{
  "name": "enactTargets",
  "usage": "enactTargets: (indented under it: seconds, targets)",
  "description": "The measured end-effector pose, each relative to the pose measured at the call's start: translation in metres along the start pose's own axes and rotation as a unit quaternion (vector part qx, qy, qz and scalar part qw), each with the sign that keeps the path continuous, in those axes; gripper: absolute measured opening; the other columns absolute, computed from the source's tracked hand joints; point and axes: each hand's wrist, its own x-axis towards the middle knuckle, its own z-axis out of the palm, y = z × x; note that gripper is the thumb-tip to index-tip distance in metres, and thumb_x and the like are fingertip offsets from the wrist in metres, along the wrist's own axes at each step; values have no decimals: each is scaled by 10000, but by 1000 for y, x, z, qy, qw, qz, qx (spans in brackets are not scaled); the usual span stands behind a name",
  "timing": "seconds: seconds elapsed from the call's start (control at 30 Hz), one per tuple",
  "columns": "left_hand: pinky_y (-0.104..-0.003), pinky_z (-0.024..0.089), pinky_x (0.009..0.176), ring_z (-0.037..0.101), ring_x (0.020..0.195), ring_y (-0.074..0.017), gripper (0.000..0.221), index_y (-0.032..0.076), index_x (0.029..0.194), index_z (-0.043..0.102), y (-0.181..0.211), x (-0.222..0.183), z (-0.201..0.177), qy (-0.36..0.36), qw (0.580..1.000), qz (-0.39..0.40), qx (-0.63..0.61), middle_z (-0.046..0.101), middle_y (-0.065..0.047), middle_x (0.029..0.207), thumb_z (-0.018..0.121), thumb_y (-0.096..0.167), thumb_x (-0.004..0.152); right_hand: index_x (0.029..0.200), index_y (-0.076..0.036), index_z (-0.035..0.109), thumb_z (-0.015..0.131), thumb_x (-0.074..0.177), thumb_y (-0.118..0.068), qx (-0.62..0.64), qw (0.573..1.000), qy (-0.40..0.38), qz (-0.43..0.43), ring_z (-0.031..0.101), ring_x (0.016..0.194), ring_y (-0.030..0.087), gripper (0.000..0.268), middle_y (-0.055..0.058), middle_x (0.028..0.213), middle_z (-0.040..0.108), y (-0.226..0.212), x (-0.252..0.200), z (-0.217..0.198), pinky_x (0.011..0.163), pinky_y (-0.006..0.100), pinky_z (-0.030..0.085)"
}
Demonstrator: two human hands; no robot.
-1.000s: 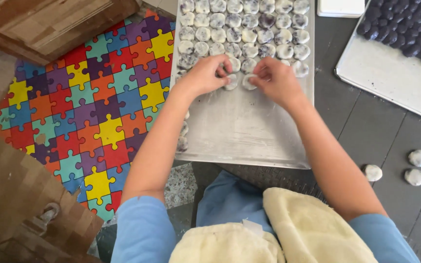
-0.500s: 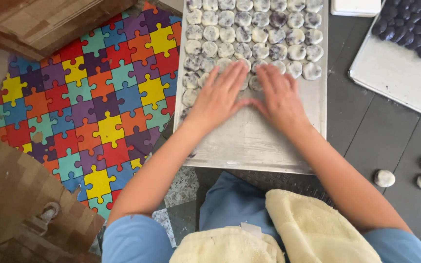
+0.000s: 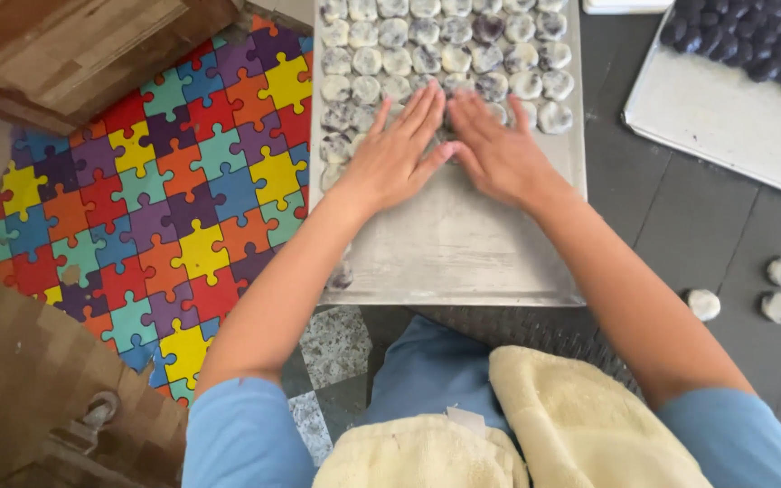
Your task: The person is manually preparing filled dough balls by taking small pieces of white dough, inserting a dark filling, and rolling them into spheres before placing them on a tray.
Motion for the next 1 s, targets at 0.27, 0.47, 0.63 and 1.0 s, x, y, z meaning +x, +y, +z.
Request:
enactTargets:
  seconds: [0.27,0.47,0.63,1.0]
  targets:
    - [-451,-23,1144,5,1418,-223,796,39,1466,75,13,2,-8,-29,999,-35,5,1,-114,1538,8,587,894,1487,-125,172,153,1001,-396,78,995,-49,29,128,1426,254,556,64,1542,169,-3,-10,-38,1083,575,-28]
    - [-577,47,1105,29,1430,-275,630,140,1509,171,-1,27,41,38,999,5,27,32,-89,1545,173,501,992,1437,-7,348,352,1017,-205,123,984,93,87,254,1393,323,465,229,1490,325,45,-148,-121,1070,477,97]
    - [-523,356,1002,422,1278,-364,404,82,1323,464,96,69,57,288,947,143,-7,394,-197,1379,556,267,975,1283,173,614,583,1072,40,26,970,156,185,577,1154,392,251,298,1241,617,96,-297,-143,1016,428,406]
    - [-502,488,520,609,692,-357,184,57,797,548,279,92,173,-46,960,270,-64,520,-123,838,531,-114,729,1291,72,649,680,958,-137,-40,942,85,321,576,884,366,394,202,971,572,122,-357,-75,862,415,433]
